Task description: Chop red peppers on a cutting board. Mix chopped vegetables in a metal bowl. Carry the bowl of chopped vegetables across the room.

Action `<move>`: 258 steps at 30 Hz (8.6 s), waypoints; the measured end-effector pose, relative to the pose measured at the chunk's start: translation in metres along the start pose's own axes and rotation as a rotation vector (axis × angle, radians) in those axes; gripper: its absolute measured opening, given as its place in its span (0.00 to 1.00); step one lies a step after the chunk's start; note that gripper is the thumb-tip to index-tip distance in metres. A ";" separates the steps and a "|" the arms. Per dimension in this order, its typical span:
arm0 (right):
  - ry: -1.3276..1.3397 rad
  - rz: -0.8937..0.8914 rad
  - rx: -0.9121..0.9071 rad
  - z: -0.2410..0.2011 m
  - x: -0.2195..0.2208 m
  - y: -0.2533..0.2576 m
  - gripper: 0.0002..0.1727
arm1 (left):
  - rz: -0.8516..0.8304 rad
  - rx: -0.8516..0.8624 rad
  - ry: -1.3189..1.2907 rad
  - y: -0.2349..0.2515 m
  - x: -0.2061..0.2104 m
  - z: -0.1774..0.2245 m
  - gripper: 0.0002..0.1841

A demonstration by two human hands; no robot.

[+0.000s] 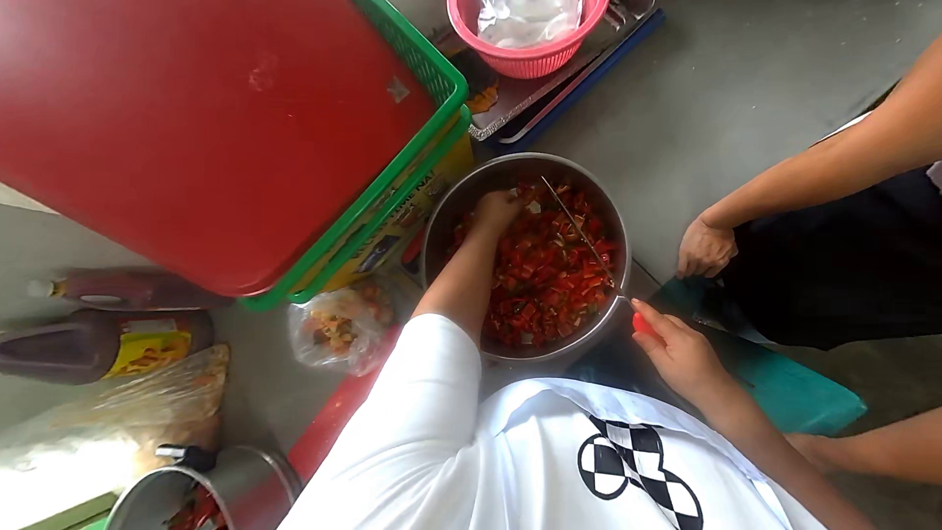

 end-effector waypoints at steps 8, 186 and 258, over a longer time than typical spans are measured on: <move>0.017 0.030 0.005 0.003 -0.002 0.000 0.25 | 0.004 0.055 0.146 -0.003 -0.001 0.002 0.22; -0.152 -0.181 0.049 -0.030 0.007 0.016 0.25 | 0.304 -0.215 -1.278 -0.122 0.016 0.032 0.15; -0.132 -0.177 0.022 -0.025 0.012 0.019 0.24 | -0.037 -0.232 -1.221 -0.130 0.015 0.037 0.09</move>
Point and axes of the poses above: each hand's wrist, its own y-axis towards the middle knuckle, its own x-axis out of the palm, z = x × y, the point moved 3 cm from there along y, towards the middle knuckle, and after that the axes turned 3 degrees about -z, right-handed, at the moved point
